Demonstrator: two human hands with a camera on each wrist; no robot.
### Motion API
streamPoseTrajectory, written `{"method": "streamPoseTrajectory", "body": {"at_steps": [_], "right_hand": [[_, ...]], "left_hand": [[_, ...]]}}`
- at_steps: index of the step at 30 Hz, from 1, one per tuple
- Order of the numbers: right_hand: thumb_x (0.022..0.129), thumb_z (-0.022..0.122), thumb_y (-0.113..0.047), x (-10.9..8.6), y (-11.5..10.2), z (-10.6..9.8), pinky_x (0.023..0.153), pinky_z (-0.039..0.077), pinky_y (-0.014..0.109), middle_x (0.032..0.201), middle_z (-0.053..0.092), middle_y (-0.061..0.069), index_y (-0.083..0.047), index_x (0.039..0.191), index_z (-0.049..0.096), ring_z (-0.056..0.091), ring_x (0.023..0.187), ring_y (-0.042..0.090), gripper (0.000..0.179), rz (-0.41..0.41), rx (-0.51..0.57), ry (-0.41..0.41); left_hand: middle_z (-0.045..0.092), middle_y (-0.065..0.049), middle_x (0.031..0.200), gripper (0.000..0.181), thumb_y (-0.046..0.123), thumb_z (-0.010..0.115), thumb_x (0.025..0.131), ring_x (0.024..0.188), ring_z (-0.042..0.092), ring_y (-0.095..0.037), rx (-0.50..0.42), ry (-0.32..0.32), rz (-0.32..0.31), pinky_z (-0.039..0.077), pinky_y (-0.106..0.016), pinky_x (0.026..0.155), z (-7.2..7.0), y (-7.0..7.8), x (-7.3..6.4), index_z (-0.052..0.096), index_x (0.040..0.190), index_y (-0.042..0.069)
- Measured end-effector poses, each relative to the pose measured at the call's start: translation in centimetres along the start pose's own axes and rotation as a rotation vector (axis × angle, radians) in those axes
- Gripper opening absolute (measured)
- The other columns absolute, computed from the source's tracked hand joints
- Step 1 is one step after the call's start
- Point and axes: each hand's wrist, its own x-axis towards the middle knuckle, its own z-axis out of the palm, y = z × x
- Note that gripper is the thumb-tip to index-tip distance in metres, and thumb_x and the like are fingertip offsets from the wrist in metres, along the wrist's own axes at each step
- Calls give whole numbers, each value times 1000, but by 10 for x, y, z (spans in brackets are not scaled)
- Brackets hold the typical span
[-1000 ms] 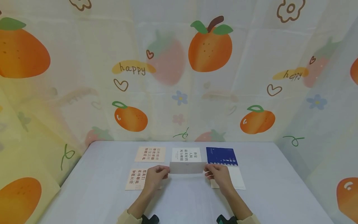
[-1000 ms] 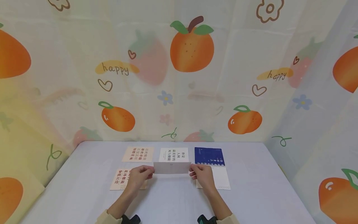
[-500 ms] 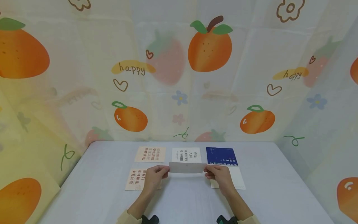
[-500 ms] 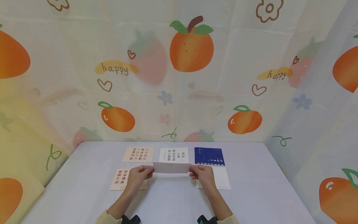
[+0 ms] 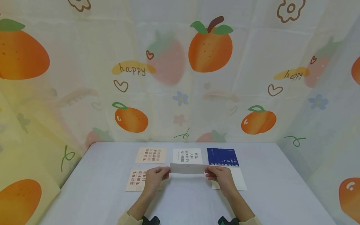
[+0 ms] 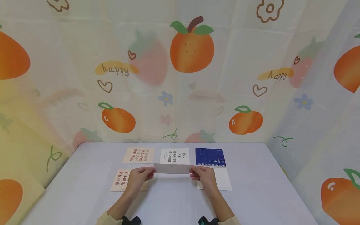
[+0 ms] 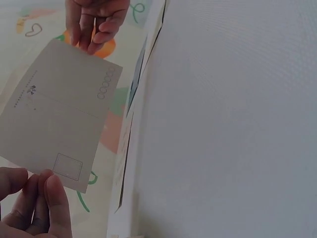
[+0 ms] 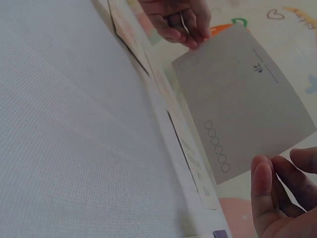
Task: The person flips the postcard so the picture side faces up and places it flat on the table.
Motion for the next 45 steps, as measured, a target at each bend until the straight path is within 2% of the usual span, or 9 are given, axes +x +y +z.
{"method": "streamPoseTrajectory", "body": {"at_steps": [10, 21, 27, 36, 45], "right_hand": [[96, 57, -10, 1, 1, 1, 67, 57, 20, 87, 73, 10, 9, 108, 69, 67, 72, 15, 26, 13, 26, 4], [92, 60, -5, 3, 6, 2, 63, 56, 21, 85, 74, 11, 14, 108, 67, 68, 69, 15, 26, 36, 68, -3], [91, 64, -8, 1, 6, 1, 61, 55, 22, 81, 73, 9, 11, 106, 69, 67, 66, 16, 25, 47, 60, 0], [88, 69, -12, -2, 11, 1, 65, 56, 23, 90, 73, 9, 6, 111, 68, 65, 69, 17, 29, 44, 21, 2], [89, 65, -6, -1, 16, 1, 62, 55, 23, 86, 72, 9, 9, 110, 67, 64, 68, 16, 26, 29, 20, -2]], "left_hand": [[75, -9, 96, 24, 21, 66, 91, 89, 72, -24, -18, 5, -52, 58, -22, 74, 0, -1, 0, 72, 103, 0], [75, -10, 98, 28, 24, 66, 91, 90, 72, -22, -21, 6, -57, 58, -24, 76, 0, -1, -2, 71, 106, 0], [74, -13, 101, 30, 24, 67, 91, 90, 72, -21, -25, 5, -48, 58, -26, 78, 1, -2, -2, 70, 108, -1], [69, -15, 113, 29, 20, 66, 92, 91, 70, -17, 28, 11, -45, 58, -29, 80, 3, -5, -3, 69, 114, 1], [71, -14, 111, 32, 20, 64, 93, 89, 70, -15, 41, -13, -35, 58, -28, 78, 3, -8, -4, 66, 118, 1]]}}
